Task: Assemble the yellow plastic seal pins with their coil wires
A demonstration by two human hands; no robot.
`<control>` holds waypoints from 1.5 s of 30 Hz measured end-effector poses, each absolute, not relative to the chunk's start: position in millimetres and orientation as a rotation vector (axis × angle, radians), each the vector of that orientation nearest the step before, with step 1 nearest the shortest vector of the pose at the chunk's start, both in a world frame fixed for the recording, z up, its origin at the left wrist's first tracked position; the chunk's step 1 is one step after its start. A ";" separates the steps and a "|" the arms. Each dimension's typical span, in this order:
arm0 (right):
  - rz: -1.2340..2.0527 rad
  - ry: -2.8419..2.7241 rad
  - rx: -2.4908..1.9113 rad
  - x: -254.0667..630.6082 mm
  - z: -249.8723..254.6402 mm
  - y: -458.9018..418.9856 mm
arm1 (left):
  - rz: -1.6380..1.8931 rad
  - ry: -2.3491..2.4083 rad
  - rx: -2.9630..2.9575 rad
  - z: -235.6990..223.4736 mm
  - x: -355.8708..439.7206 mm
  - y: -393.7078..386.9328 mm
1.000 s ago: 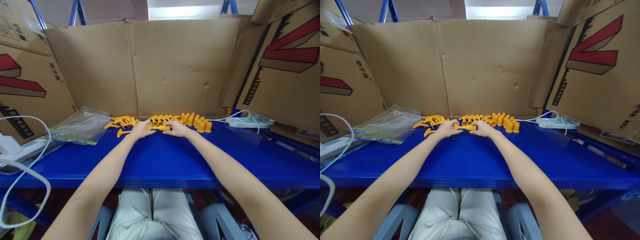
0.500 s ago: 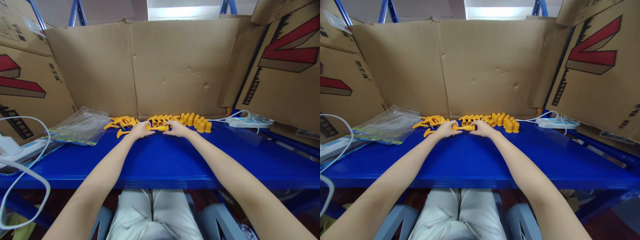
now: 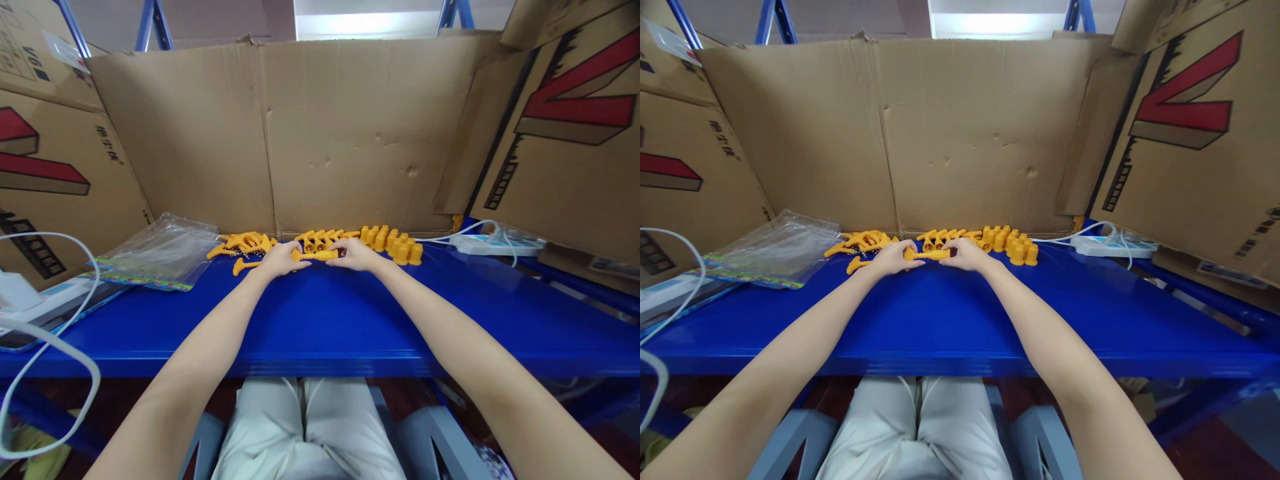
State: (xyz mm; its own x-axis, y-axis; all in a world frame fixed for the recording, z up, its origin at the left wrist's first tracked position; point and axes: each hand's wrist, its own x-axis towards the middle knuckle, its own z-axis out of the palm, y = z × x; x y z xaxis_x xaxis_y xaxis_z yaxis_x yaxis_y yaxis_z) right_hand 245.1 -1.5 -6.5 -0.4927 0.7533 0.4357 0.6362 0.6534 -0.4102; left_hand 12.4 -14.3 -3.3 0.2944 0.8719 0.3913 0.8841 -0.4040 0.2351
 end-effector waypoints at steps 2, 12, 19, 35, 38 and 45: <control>0.288 -2.268 -1.069 245.3 -5.4 -2.4 | -0.729 -1.708 -2.508 -2.9 12.7 -14.3; 0.447 -2.229 -1.083 245.2 -2.0 -4.3 | -0.661 -1.676 -2.471 0.1 14.2 -18.3; 0.519 -2.206 -1.096 245.3 0.1 -7.8 | -0.602 -1.654 -2.420 3.0 15.3 -21.2; 0.769 -2.155 -1.058 244.1 -2.7 -6.3 | -0.553 -1.613 -2.428 4.8 16.9 -24.2; 0.810 -2.136 -1.060 244.4 -4.3 -4.3 | -0.558 -1.600 -2.432 4.5 16.8 -24.1; 0.959 -2.026 -1.033 242.8 -5.2 -3.5 | -0.582 -1.594 -2.445 4.7 16.9 -24.8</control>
